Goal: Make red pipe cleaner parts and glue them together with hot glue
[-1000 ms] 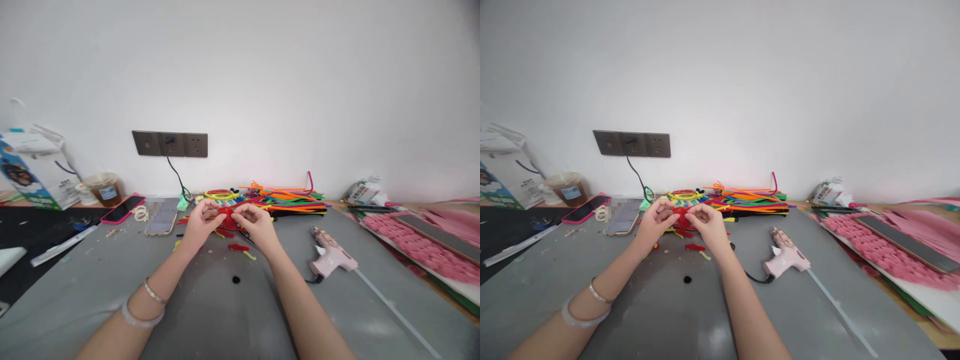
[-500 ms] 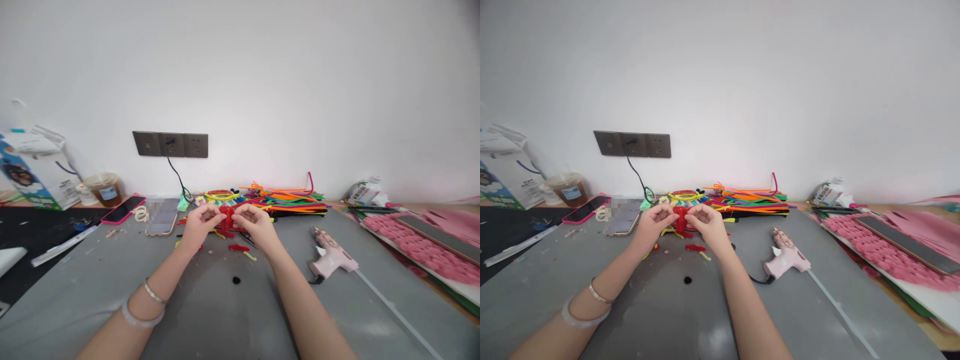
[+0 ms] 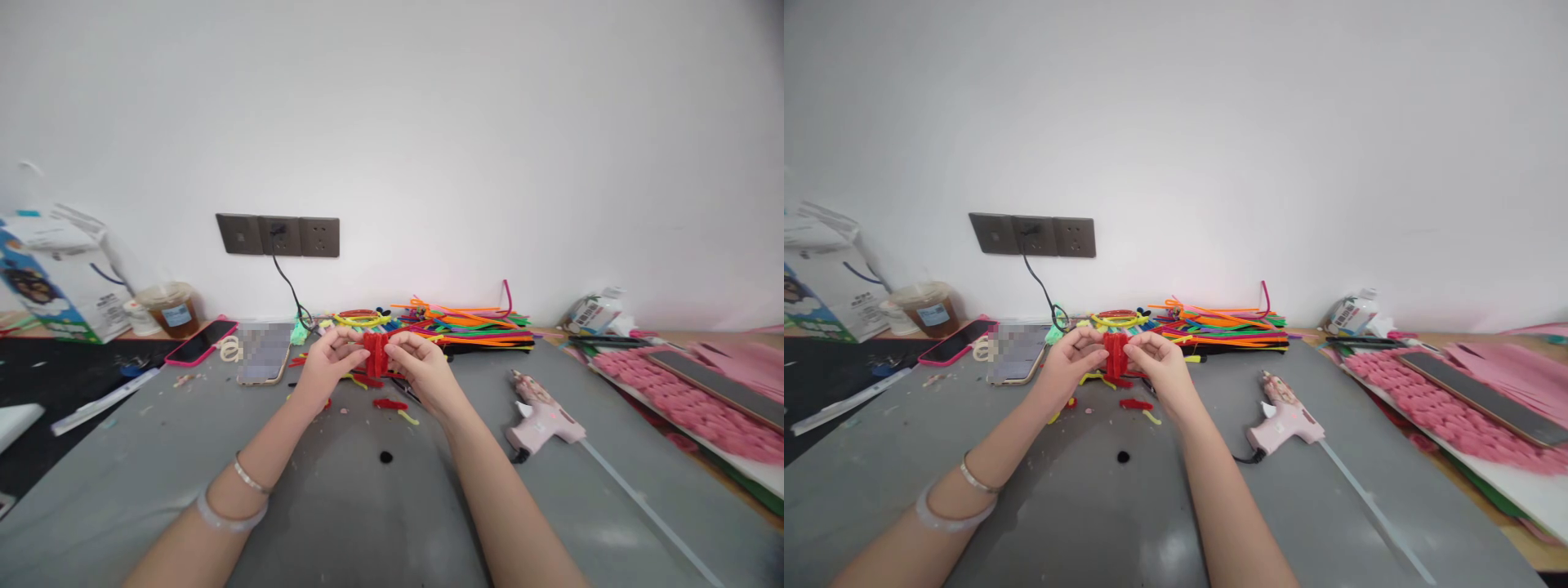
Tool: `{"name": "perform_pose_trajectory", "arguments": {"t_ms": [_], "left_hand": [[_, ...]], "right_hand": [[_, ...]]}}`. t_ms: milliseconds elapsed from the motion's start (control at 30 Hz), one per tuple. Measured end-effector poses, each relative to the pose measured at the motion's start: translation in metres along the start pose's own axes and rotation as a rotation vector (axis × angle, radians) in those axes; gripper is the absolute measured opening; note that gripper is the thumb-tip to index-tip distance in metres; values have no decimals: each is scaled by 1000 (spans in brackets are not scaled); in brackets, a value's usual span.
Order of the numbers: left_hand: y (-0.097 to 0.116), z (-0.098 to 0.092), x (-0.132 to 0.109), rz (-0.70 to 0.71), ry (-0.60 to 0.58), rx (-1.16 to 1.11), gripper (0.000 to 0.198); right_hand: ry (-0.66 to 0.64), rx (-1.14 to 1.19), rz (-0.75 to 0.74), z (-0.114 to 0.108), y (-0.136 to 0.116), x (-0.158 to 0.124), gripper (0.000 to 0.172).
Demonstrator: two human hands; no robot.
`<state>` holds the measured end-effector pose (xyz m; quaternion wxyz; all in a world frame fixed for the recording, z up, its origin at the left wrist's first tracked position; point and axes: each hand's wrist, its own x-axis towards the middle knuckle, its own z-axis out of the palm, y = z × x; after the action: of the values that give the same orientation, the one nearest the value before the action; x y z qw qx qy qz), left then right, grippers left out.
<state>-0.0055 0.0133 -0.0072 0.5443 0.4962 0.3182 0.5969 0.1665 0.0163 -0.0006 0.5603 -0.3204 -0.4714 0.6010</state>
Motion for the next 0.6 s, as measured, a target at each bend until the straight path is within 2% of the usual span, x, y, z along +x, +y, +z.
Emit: {"name": "perform_pose_trajectory", "arguments": {"t_ms": [133,333,600], "left_hand": [[-1,1,0,-105,-14,-75,36],[-2,3,-2,-217,-113,-150,27],[2,4,-1,-204,-20,-172,35]], "right_hand": [[-28,32,30,1,-1,-1,31],[-24,60,60,4,-4,-2,34],[-5,40,26,2,-1,0,34]]}}
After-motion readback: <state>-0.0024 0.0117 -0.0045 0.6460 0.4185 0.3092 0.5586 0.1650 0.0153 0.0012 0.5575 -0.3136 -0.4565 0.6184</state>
